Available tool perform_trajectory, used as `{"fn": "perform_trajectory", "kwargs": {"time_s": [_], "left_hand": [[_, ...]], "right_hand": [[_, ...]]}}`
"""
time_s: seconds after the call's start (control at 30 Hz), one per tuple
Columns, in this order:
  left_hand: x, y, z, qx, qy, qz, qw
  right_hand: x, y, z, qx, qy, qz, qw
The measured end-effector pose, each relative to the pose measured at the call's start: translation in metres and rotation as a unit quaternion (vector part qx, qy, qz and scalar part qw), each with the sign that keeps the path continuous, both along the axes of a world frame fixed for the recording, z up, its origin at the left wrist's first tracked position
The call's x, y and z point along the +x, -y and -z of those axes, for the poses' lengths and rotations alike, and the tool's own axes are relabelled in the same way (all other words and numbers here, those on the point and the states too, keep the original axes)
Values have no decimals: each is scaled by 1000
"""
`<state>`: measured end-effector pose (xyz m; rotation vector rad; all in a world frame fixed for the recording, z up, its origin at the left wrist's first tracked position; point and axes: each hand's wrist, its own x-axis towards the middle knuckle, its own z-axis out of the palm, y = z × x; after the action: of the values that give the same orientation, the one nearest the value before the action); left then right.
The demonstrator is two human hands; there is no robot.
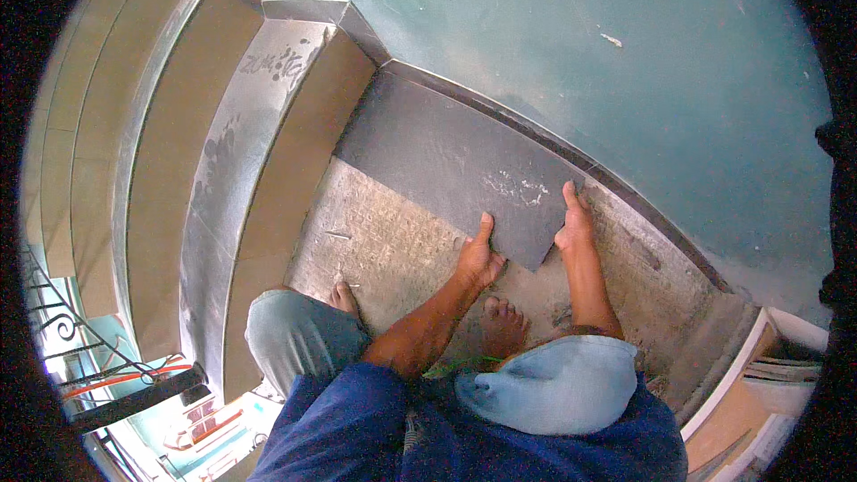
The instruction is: The person positions a rectangular tile on a curved stair tread, uses a green angle grinder to cut the tile, and repeatedly checks the fit by hand. The person also briefly handles a black cloth and a hammer during the process.
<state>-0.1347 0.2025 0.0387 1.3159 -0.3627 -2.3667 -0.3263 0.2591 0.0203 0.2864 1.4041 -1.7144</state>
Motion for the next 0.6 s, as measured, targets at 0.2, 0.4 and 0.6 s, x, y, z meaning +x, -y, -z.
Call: {"fn": "perform_trajectory", "kwargs": {"time_s": [0.2,0.4,0.6], "left_hand": [[-5,-1,-32,5,59,36,998],[-4,-1,-32,-51,26,16,998],[-1,-1,-20,48,-107,-58,991]], "right_hand": [[-2,-2,7,-31,61,15,998],[-3,0,-3,-25,49,-12,998],[0,0,-10,-56,12,-29,998]]}}
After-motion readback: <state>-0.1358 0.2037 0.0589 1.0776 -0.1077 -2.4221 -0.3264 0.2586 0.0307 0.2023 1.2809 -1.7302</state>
